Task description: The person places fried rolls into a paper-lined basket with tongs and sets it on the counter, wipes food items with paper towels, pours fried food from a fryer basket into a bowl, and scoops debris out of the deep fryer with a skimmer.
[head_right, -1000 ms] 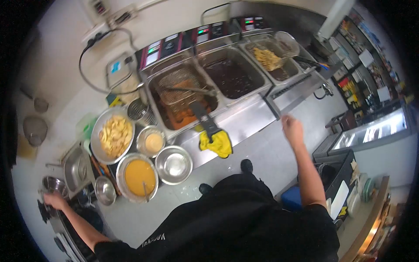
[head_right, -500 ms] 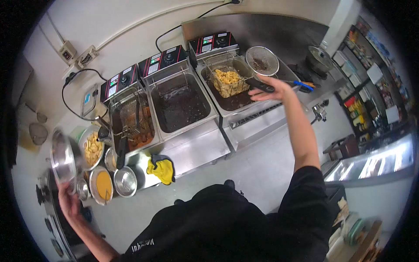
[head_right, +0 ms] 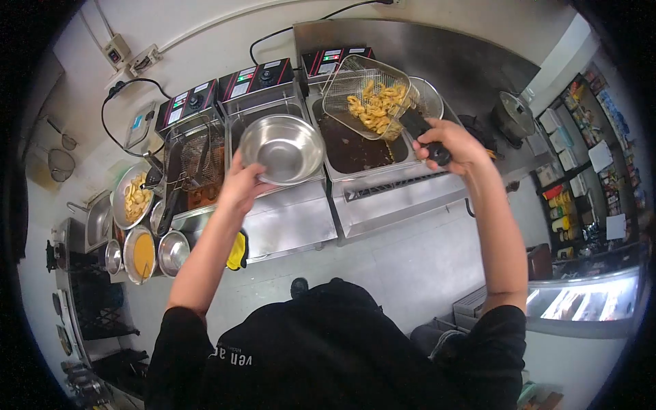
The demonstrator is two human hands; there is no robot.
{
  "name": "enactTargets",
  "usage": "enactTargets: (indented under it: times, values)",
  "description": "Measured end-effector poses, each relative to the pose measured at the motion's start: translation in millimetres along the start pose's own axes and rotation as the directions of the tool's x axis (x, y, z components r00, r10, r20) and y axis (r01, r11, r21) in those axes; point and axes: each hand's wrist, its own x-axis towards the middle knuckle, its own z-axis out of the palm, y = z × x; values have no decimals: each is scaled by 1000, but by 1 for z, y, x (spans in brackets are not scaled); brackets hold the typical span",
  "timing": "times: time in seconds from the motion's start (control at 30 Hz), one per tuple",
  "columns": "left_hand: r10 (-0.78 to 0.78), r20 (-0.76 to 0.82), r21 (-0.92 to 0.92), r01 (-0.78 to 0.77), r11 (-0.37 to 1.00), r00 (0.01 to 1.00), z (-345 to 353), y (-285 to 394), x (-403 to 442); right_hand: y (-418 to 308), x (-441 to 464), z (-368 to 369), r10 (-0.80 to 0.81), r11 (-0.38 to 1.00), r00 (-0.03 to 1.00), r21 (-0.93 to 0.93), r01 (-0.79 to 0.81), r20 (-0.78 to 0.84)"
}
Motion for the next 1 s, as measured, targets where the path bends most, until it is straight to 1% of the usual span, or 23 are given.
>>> enactTargets:
  times: [0.03, 0.07, 0.1, 0.13, 0.17, 0.2, 0.27, 0.3, 0.33, 0.4, 0.43, 0.47, 0.53, 0.57, 0.6, 0.67, 0.73, 0.8, 0.87, 0.93, 0.97, 1.0]
  values:
    - [10, 24, -25, -10, 1000, 1000, 10, -13, 13, -8, -9, -3, 1, 1000, 1000, -5, -1, -27]
    - [19, 53, -49, -16, 999, 998, 20, -26, 25, -16, -18, -5, 15, 999, 1000, 35, -15, -1]
    - [13, 74, -54, -9, 998, 997, 30, -36, 33, -25, -32, -1, 27, 999, 999, 48, -25, -24]
    - [17, 60, 9, -17, 1000, 998, 41, -44, 41, -35, -46, 4, 36, 998, 998, 60, -33, -48]
    - [25, 48, 76, -28, 997, 999, 52, -51, 49, -43, -61, 13, 38, 998, 991, 45, -32, -127]
    - [8, 49, 34, -10, 999, 999, 64, -59, 54, -48, -73, 17, 34, 998, 988, 49, -27, -153]
    - [-29, 105, -55, 35, 998, 994, 87, -75, 59, -52, -98, 22, 24, 993, 986, -107, -42, -165]
    - [-40, 129, 4, 40, 999, 991, 100, -79, 56, -53, -111, 33, 2, 984, 970, -170, -45, -245]
    - [-50, 196, -15, 54, 998, 979, 112, -84, 53, -51, -120, 40, 9, 987, 960, -154, -53, -278]
    - [-128, 304, -109, 168, 980, 944, 137, -86, 38, -48, -135, 55, 39, 902, 922, -383, -198, -385]
    - [-133, 348, -123, 186, 975, 928, 150, -85, 30, -47, -145, 75, 34, 884, 891, -401, -238, -453]
    - [-136, 327, -106, 179, 978, 935, 165, -89, 22, -46, -150, 87, 39, 891, 873, -379, -251, -486]
    - [-181, 313, -104, 223, 969, 932, 192, -100, 14, -40, -162, 103, 50, 720, 788, -525, -454, -613]
    - [-190, 358, -108, 242, 964, 914, 202, -109, 12, -18, -160, 87, 8, 789, 794, -485, -378, -607]
    - [-209, 391, -87, 262, 961, 896, 212, -109, 3, -11, -167, 93, 20, 796, 769, -456, -399, -639]
    - [-244, 396, -77, 297, 952, 885, 229, -113, -17, 2, -182, 106, -9, 795, 695, -427, -430, -719]
    - [-290, 416, -11, 324, 946, 862, 245, -126, -31, 17, -199, 116, 10, 810, 646, -373, -453, -763]
    - [-283, 475, -60, 352, 934, 833, 257, -133, -55, 32, -221, 129, 1, 828, 615, -344, -443, -789]
    - [-322, 511, 0, 374, 927, 797, 264, -137, -82, 49, -245, 136, 33, 872, 563, -252, -420, -826]
    - [-312, 560, 88, 319, 944, 768, 267, -144, -109, 62, -270, 150, 15, 897, 478, -199, -394, -878]
    - [-325, 607, 123, 318, 940, 725, 271, -150, -122, 68, -281, 163, -8, 930, 424, -162, -329, -906]
    - [-345, 633, 152, 326, 933, 693, 275, -158, -136, 74, -297, 165, 45, 897, 378, -129, -422, -925]
